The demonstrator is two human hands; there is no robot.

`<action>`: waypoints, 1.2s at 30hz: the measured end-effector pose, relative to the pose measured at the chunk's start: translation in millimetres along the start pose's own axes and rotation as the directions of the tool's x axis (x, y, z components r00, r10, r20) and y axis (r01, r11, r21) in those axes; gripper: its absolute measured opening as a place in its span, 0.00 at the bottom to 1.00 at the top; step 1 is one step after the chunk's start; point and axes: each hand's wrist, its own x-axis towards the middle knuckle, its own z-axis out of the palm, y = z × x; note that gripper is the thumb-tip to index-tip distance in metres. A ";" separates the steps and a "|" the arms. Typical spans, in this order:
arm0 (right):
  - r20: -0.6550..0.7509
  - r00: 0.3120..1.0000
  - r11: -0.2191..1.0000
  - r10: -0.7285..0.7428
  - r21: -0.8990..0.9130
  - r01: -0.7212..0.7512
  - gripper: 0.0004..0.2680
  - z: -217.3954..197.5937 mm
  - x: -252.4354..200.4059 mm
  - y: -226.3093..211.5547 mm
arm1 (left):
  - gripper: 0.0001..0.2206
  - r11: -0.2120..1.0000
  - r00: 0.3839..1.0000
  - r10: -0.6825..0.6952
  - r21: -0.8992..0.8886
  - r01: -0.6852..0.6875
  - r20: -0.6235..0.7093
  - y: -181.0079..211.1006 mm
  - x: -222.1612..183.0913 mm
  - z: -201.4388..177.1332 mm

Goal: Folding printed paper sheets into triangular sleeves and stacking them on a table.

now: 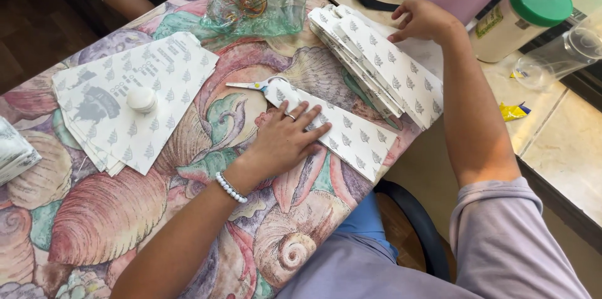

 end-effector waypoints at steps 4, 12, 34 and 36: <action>-0.033 0.999 0.999 -0.035 -0.023 0.034 0.21 -12.4 -21.8 -7.2 | 0.22 0.999 1.000 0.004 -0.041 -0.005 -0.011 10.3 -1.4 5.2; -0.022 0.974 0.974 -0.225 0.022 0.226 0.20 -22.6 -162.3 -90.3 | 0.21 1.000 0.998 0.008 -0.005 -0.008 -0.056 8.8 -2.4 13.8; 0.052 0.988 0.989 0.144 -0.052 -0.142 0.26 23.1 -101.5 -70.8 | 0.12 0.996 0.995 -0.085 -0.006 0.085 -0.061 12.2 2.4 6.2; 0.042 0.989 0.990 0.139 -0.019 -0.138 0.29 23.6 -94.4 -64.7 | 0.13 0.985 0.992 -0.123 -0.116 0.124 0.012 7.7 1.8 11.4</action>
